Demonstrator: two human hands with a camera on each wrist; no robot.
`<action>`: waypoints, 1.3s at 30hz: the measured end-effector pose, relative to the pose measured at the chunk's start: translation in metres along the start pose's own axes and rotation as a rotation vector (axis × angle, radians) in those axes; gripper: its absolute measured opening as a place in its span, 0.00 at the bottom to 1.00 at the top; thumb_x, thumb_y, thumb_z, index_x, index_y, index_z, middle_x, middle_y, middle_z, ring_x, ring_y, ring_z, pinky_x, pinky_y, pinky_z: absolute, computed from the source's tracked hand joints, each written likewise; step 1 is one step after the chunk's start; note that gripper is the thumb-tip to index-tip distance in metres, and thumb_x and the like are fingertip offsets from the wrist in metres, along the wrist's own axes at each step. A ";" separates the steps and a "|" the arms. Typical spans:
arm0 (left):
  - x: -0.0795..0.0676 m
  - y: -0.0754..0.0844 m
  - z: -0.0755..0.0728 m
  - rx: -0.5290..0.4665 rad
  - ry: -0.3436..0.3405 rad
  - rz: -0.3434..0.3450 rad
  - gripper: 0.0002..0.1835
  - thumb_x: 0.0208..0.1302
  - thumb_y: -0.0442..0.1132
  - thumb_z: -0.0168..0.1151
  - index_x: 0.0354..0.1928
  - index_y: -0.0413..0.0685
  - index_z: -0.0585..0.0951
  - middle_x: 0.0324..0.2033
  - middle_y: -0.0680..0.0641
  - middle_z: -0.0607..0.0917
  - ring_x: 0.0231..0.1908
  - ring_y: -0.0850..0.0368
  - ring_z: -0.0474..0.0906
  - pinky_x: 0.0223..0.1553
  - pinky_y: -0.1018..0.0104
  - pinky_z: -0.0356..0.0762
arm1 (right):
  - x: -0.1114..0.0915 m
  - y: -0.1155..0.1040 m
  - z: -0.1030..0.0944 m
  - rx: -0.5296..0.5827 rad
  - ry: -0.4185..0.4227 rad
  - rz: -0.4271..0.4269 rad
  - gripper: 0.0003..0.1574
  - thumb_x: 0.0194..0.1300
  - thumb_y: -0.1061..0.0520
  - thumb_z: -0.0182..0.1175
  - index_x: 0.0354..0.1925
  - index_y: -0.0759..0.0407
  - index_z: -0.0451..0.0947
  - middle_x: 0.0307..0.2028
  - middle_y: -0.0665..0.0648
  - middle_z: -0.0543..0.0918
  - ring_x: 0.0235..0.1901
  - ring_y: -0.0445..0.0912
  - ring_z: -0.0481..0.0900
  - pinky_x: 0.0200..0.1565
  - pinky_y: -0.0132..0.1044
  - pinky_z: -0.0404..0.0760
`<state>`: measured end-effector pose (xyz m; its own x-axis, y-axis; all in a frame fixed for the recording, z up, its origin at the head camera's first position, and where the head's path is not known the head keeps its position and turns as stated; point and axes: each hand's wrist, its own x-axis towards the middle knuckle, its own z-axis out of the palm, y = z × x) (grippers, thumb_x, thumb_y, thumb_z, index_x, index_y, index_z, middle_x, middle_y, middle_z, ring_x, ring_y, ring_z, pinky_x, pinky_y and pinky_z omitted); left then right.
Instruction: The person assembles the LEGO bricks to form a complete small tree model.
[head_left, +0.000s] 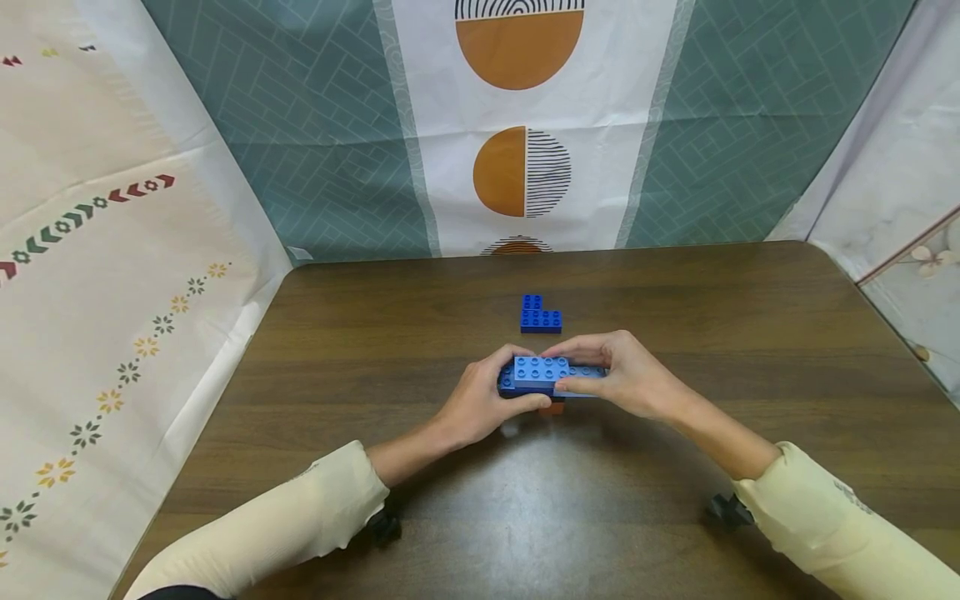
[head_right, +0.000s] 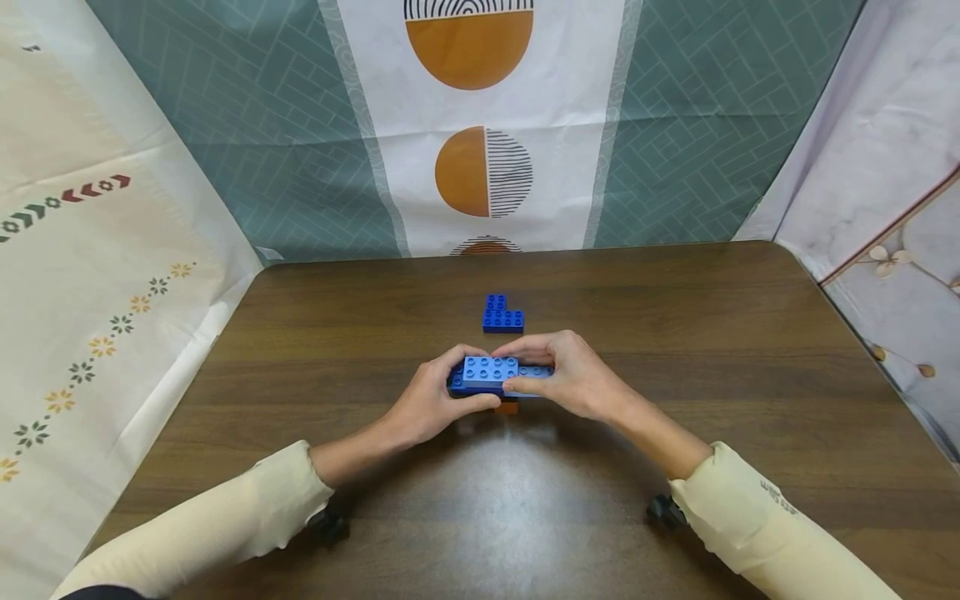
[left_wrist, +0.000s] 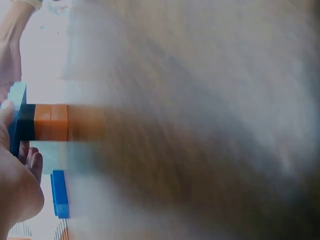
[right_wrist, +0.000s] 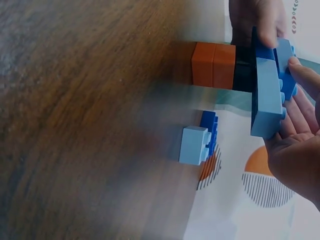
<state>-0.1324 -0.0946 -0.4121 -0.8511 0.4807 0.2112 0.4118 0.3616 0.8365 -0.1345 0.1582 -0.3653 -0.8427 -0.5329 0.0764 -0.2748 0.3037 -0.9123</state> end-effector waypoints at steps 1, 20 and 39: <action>0.000 0.000 -0.002 -0.011 0.002 0.012 0.27 0.66 0.44 0.78 0.63 0.47 0.78 0.56 0.48 0.86 0.50 0.57 0.85 0.52 0.63 0.85 | 0.000 0.000 0.000 0.005 0.001 0.003 0.23 0.67 0.62 0.75 0.59 0.58 0.86 0.56 0.57 0.89 0.58 0.52 0.86 0.53 0.37 0.86; 0.002 -0.002 -0.021 -0.035 0.025 0.189 0.18 0.69 0.37 0.75 0.59 0.45 0.86 0.53 0.50 0.89 0.53 0.58 0.87 0.58 0.62 0.83 | -0.003 0.009 0.003 -0.025 0.015 -0.040 0.25 0.69 0.61 0.73 0.62 0.64 0.83 0.57 0.61 0.88 0.58 0.56 0.86 0.55 0.40 0.87; 0.001 0.000 -0.020 -0.017 0.027 0.182 0.18 0.69 0.38 0.75 0.58 0.47 0.86 0.54 0.51 0.89 0.54 0.59 0.86 0.59 0.63 0.83 | -0.002 0.014 0.016 -0.206 0.064 -0.044 0.26 0.66 0.59 0.77 0.61 0.61 0.84 0.53 0.59 0.89 0.42 0.47 0.83 0.46 0.38 0.85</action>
<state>-0.1403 -0.1102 -0.4014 -0.7716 0.5150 0.3733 0.5544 0.2568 0.7916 -0.1292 0.1512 -0.3842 -0.8537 -0.4999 0.1457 -0.3952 0.4397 -0.8065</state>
